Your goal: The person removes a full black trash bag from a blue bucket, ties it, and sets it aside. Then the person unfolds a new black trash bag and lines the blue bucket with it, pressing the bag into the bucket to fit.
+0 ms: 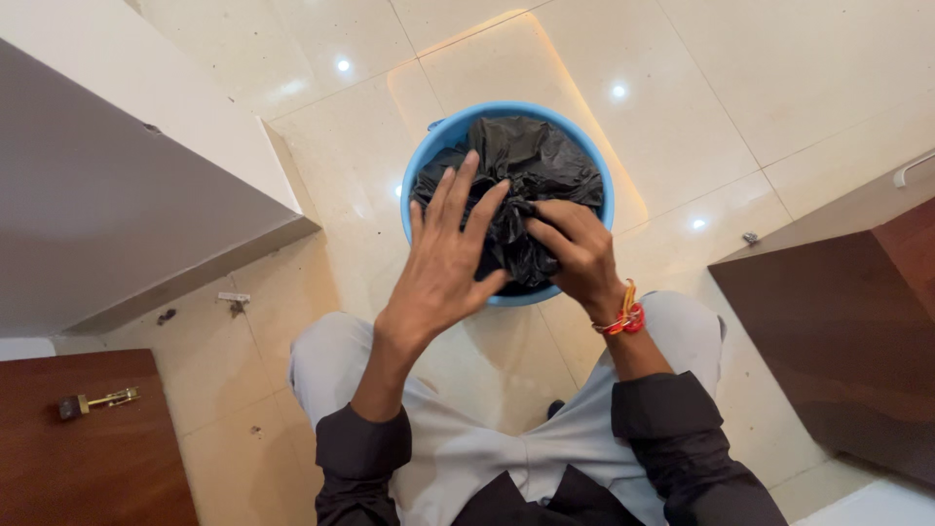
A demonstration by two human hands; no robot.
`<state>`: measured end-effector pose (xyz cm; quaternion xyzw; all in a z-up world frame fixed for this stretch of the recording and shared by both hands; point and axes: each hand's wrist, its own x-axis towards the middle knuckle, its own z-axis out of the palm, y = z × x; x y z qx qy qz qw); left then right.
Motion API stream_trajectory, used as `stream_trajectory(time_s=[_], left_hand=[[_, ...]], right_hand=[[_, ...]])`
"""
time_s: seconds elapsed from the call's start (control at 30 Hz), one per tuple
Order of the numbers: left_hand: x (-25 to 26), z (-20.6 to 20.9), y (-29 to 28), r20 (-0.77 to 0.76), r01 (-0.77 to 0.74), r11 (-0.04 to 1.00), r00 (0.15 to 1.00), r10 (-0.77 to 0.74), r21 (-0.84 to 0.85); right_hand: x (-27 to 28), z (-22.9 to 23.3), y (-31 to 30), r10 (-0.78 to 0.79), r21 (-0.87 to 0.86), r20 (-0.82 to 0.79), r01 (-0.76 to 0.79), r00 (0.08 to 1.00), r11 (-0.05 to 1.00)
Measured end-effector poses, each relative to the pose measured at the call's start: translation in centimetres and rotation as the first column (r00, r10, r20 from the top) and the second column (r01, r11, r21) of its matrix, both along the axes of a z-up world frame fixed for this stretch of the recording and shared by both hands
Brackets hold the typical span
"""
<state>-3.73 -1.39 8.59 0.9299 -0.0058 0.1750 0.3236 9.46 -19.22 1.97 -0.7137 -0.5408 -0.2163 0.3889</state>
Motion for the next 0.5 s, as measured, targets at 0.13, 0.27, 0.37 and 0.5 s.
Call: stream_trajectory(time_s=[0.13, 0.27, 0.37, 0.5], left_hand=[[1.8, -1.6, -1.1, -0.02, 0.094, 0.995, 0.995, -0.094, 0.026], [3.0, -4.7, -1.4, -0.109, 0.138, 0.99, 0.985, -0.136, 0.011], [3.4, -6.8, -1.3, -0.005, 0.14, 0.984, 0.99, -0.14, 0.106], [4.2, -8.5, -1.3, 0.118, 0.136, 0.982, 0.981, -0.151, 0.13]], right_hand=[[-1.0, -1.0, 0.4, -0.099, 0.055, 0.012, 0.098, 0.995, 0.994], [-1.0, -1.3, 0.3, -0.133, 0.072, -0.042, 0.135, 0.99, 0.988], [-0.2, -0.6, 0.0, -0.005, 0.037, -0.107, 0.009, 0.994, 0.999], [0.1, 0.8, -0.2, 0.165, -0.098, -0.249, -0.194, 0.954, 0.976]])
